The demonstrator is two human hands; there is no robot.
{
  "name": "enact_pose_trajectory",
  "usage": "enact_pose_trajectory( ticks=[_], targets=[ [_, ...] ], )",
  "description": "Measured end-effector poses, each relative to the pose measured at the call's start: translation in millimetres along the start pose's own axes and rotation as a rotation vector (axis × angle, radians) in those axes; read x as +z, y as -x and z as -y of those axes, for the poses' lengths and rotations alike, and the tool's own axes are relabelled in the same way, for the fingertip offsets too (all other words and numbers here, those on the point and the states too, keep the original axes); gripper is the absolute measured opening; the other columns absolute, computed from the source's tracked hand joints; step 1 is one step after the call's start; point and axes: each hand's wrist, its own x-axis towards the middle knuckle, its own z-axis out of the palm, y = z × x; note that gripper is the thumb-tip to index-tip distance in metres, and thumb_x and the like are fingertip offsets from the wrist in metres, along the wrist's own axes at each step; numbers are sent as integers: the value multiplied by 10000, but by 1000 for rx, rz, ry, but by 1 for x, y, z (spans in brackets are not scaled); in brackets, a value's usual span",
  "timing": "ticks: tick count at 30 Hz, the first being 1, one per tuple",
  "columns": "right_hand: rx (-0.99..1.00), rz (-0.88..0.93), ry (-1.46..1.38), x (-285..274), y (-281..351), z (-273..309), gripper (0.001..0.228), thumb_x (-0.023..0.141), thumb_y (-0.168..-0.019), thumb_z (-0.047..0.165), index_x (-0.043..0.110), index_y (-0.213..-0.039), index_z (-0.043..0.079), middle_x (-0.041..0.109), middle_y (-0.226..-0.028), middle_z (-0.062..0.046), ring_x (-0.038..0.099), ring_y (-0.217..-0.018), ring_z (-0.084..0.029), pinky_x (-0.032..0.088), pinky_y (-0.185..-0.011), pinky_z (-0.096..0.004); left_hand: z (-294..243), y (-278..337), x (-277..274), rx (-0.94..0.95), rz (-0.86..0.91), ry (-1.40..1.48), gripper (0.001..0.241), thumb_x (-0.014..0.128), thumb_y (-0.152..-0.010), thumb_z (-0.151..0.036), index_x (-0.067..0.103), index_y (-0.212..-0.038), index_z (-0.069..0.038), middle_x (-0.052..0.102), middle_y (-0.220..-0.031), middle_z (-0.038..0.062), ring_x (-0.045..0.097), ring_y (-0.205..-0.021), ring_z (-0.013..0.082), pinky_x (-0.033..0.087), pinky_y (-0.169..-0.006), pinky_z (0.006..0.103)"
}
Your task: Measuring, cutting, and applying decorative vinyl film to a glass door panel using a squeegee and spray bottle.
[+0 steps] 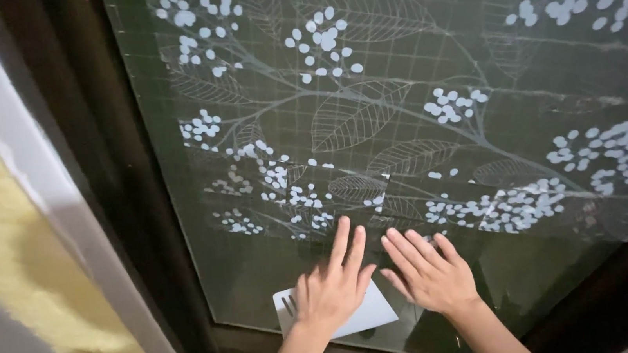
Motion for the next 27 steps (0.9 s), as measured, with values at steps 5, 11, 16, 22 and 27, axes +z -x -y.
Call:
enact_pose_trajectory(
  ticks=[5, 11, 16, 22, 27],
  targets=[
    [13, -37, 17, 7, 2, 2, 596, 523, -1090, 551, 539, -1537, 158, 494, -1584, -16, 397, -1487, -209, 243, -1234, -463, -1, 2, 18, 25, -143, -52, 551, 523, -1056, -550, 558, -1479, -198, 470, -1574, 82, 620, -502, 117, 422, -321, 267],
    [39, -46, 18, 17, 8, 3, 570, 535, -1083, 556, 583, -1505, 176, 535, -1550, -7, 445, -1454, -209, 260, -1210, -482, -3, 4, 38, 5, -197, -23, 540, 496, -1069, -542, 562, -1474, -191, 477, -1568, 97, 560, -482, 101, 435, -347, 248],
    [48, -74, 18, 14, 4, 3, 525, 559, -1055, 536, 669, -1412, 167, 643, -1441, -23, 598, -1299, -200, 302, -1171, -480, -6, 3, 39, -13, -225, -36, 524, 455, -1081, -526, 586, -1461, -190, 508, -1549, 86, 512, -478, 93, 434, -389, 240],
    [77, -116, 39, 18, 0, 5, 502, 536, -1052, 544, 705, -1355, 182, 689, -1378, -12, 632, -1235, -212, 296, -1180, -481, -8, 3, 39, -30, -222, -24, 527, 458, -1080, -517, 573, -1472, -184, 501, -1553, 92, 500, -472, 102, 426, -358, 247],
    [49, -118, 3, 23, 10, 2, 571, 538, -1051, 577, 679, -1383, 134, 647, -1431, -74, 528, -1364, -278, 230, -1230, -502, -4, 6, 41, -34, -188, -18, 540, 489, -1066, -541, 565, -1484, -208, 482, -1569, 74, 526, -486, 105, 423, -351, 259]
  ],
)
